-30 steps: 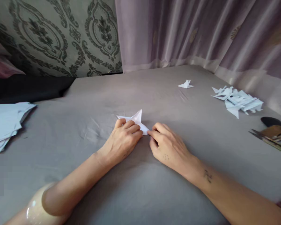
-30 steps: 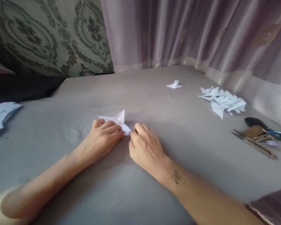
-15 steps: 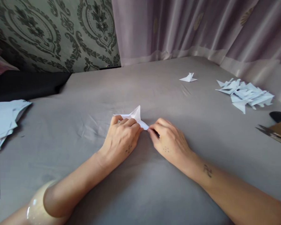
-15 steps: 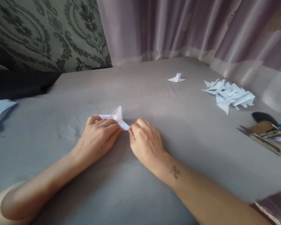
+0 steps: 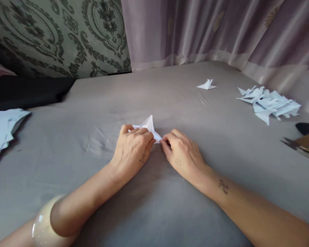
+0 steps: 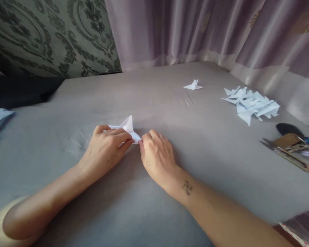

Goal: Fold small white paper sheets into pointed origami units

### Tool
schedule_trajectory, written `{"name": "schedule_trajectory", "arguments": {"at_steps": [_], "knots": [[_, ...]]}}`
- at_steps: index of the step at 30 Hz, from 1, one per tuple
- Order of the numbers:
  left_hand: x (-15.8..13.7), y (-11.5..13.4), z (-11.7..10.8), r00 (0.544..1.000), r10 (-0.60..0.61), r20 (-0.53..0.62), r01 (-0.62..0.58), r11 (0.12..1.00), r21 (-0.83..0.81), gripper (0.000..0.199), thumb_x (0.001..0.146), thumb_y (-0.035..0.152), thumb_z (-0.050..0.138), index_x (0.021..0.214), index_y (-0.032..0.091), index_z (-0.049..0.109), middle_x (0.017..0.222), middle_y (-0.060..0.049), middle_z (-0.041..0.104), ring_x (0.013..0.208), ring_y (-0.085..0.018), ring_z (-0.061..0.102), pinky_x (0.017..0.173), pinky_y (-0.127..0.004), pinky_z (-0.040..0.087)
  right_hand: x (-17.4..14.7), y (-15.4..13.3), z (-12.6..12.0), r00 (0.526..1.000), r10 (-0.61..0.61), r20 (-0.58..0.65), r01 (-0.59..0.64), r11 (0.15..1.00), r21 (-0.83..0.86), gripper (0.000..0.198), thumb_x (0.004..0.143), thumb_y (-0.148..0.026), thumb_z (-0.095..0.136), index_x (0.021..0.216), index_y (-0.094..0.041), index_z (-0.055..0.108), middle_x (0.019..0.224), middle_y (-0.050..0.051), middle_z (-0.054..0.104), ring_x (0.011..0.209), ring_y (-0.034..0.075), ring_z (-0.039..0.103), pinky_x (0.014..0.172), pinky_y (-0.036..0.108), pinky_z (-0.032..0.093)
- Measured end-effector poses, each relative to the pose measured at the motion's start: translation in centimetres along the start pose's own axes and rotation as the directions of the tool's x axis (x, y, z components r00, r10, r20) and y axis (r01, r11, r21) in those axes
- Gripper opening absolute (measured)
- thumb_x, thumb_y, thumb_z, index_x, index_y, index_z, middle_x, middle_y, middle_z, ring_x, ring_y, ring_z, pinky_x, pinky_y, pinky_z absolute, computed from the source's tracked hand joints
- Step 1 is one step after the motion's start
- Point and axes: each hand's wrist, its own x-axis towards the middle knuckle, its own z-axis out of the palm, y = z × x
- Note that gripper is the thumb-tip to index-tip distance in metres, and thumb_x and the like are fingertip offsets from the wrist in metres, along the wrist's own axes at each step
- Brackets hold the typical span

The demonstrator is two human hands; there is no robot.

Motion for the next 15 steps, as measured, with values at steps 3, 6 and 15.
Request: {"name": "schedule_trajectory", "arguments": {"at_steps": [3,6,15], "knots": [[0.1,-0.1,0.1,1.0,0.012,-0.009,-0.012,1.0,-0.004,0.03,0.094,0.024,0.043,0.073,0.018,0.063,0.078,-0.002,0.07,0.072,-0.019,0.063,0.084,-0.04,0.033,0.1,0.2,-0.4,0.999,0.013,0.047,-0.013,1.0,0.002,0.018,0.094,-0.022,0.047,0.084,-0.018,0.061,0.085,0.004,0.062,0.075,0.017,0.059,0.063,0.029,0.034],[0.1,-0.2,0.2,0.999,0.029,-0.015,-0.029,1.0,-0.006,0.03,0.094,0.025,0.043,0.073,0.018,0.064,0.078,-0.002,0.07,0.07,-0.018,0.063,0.084,-0.04,0.033,0.1,1.0,-1.0,0.996,0.024,0.089,-0.029,0.998,0.058,0.015,0.093,-0.019,0.048,0.085,-0.019,0.061,0.085,0.003,0.063,0.073,0.016,0.059,0.063,0.028,0.035],[0.0,-0.3,0.4,0.998,0.036,-0.041,-0.037,0.999,-0.006,0.029,0.093,0.023,0.044,0.073,0.018,0.064,0.077,-0.002,0.07,0.066,-0.017,0.06,0.084,-0.041,0.032,-1.4,0.9,-2.7,0.991,-0.054,0.125,0.048,0.997,0.057,0.033,0.089,-0.007,0.044,0.104,-0.025,0.067,0.088,0.002,0.061,0.078,0.014,0.057,0.064,0.027,0.036]]}}
